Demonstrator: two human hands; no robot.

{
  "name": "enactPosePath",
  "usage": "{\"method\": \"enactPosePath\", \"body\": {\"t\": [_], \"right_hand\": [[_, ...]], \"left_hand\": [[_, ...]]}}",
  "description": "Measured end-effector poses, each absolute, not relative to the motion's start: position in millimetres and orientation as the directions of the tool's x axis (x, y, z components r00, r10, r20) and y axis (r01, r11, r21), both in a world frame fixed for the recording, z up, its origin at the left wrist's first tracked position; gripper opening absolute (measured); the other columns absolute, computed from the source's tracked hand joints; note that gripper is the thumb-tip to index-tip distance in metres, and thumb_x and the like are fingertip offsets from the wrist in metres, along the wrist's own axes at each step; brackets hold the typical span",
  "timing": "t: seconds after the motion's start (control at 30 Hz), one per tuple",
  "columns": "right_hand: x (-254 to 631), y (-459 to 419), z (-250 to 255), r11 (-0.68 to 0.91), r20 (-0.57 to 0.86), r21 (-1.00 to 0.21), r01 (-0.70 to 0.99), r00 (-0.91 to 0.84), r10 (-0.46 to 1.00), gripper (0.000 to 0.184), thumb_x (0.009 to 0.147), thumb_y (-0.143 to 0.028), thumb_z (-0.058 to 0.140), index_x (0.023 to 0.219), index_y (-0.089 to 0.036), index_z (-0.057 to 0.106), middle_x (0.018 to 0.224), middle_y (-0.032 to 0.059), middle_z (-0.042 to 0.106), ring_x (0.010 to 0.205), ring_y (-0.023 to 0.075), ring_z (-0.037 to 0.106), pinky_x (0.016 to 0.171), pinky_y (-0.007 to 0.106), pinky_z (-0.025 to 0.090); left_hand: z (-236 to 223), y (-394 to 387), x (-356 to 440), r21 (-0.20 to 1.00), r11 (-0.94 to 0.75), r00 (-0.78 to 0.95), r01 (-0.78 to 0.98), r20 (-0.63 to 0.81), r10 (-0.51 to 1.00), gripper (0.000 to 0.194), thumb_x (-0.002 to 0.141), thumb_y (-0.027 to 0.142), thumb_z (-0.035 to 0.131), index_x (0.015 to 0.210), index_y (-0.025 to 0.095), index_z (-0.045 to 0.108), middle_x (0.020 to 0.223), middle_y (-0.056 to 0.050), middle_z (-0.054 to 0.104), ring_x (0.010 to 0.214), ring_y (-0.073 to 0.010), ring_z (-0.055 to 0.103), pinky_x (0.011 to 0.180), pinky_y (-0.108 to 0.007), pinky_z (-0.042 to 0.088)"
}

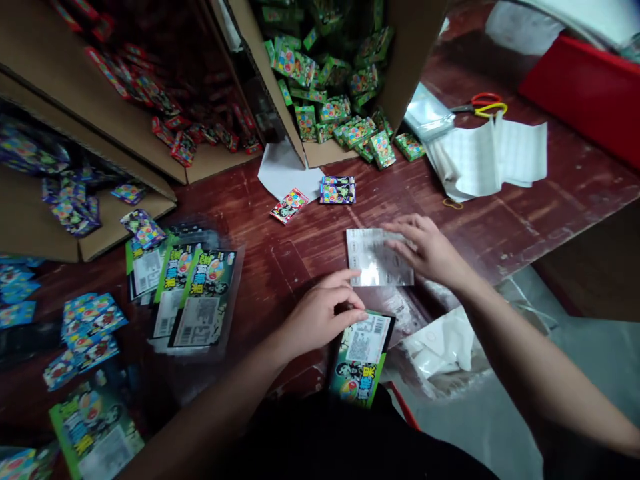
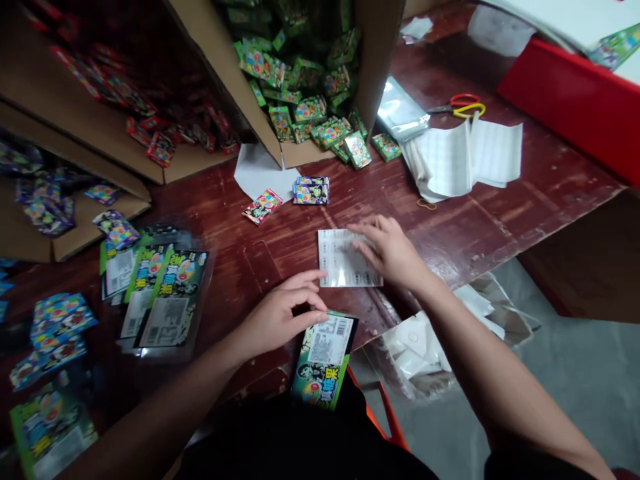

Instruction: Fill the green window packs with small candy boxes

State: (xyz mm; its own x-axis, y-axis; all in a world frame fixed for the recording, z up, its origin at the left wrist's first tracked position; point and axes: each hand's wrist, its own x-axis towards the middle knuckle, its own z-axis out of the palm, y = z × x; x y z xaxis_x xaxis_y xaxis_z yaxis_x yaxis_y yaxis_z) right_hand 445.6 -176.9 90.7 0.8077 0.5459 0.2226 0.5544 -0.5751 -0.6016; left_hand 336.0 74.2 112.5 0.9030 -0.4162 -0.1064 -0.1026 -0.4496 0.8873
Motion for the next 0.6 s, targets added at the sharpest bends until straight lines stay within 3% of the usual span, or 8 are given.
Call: {"method": "enactPosePath", "body": {"t": [0.1, 0.23, 0.47, 0.53, 0.6], "right_hand": [[502.7, -177.1, 82.0, -0.582, 0.131, -0.449, 0.678, 0.694, 0.708, 0.038, 0.099, -0.031, 0.052, 0.132, -0.016, 0.064, 0.118, 0.0164, 0.066, 0.112, 0.0306, 0.057, 0.098, 0.05, 0.042], [535.0, -168.3, 73.3, -0.481, 0.055, -0.452, 0.752, 0.561, 0.826, 0.026, 0.098, -0.03, 0.053, 0.114, -0.018, 0.07, 0.112, 0.0096, 0.071, 0.104, 0.024, 0.061, 0.097, 0.042, 0.04], [511.5, -174.6, 82.8, -0.486, 0.095, -0.406, 0.774, 0.565, 0.82, 0.019, 0.099, -0.034, 0.056, 0.098, -0.025, 0.073, 0.099, 0.0057, 0.071, 0.097, 0.0239, 0.055, 0.087, 0.04, 0.035], [497.3, -180.3, 92.6, -0.452, 0.126, -0.448, 0.772, 0.555, 0.822, 0.02, 0.099, -0.036, 0.056, 0.094, -0.027, 0.073, 0.095, 0.0042, 0.07, 0.094, 0.023, 0.055, 0.087, 0.04, 0.035], [480.2, -185.9, 104.2, -0.387, 0.159, -0.605, 0.696, 0.582, 0.797, 0.019, 0.099, -0.038, 0.057, 0.093, -0.027, 0.071, 0.094, 0.0033, 0.069, 0.091, 0.0213, 0.057, 0.086, 0.038, 0.039]], "left_hand": [[110.2, 62.6, 354.6, 0.792, -0.573, 0.875, -0.211, -0.109, -0.472, 0.004, 0.082, 0.028, 0.076, 0.079, 0.027, 0.075, 0.161, 0.002, 0.037, 0.138, -0.0314, 0.042, 0.113, -0.058, 0.033], [96.9, 57.3, 366.8, 0.767, -0.619, 0.874, -0.167, -0.177, -0.454, 0.005, 0.077, 0.032, 0.081, 0.079, 0.03, 0.077, 0.159, 0.003, 0.039, 0.139, -0.0328, 0.04, 0.112, -0.063, 0.03], [87.7, 58.2, 367.5, 0.767, -0.628, 0.879, -0.133, -0.202, -0.432, 0.005, 0.079, 0.035, 0.08, 0.079, 0.031, 0.077, 0.16, 0.002, 0.039, 0.14, -0.0338, 0.039, 0.113, -0.064, 0.026], [88.4, 57.5, 367.9, 0.76, -0.637, 0.877, -0.13, -0.212, -0.432, 0.006, 0.079, 0.036, 0.079, 0.08, 0.031, 0.077, 0.16, 0.002, 0.038, 0.139, -0.0337, 0.039, 0.113, -0.063, 0.026], [90.9, 56.7, 366.7, 0.759, -0.638, 0.878, -0.129, -0.212, -0.429, 0.006, 0.079, 0.037, 0.079, 0.081, 0.031, 0.078, 0.159, 0.002, 0.04, 0.139, -0.0337, 0.038, 0.113, -0.062, 0.027]]}}
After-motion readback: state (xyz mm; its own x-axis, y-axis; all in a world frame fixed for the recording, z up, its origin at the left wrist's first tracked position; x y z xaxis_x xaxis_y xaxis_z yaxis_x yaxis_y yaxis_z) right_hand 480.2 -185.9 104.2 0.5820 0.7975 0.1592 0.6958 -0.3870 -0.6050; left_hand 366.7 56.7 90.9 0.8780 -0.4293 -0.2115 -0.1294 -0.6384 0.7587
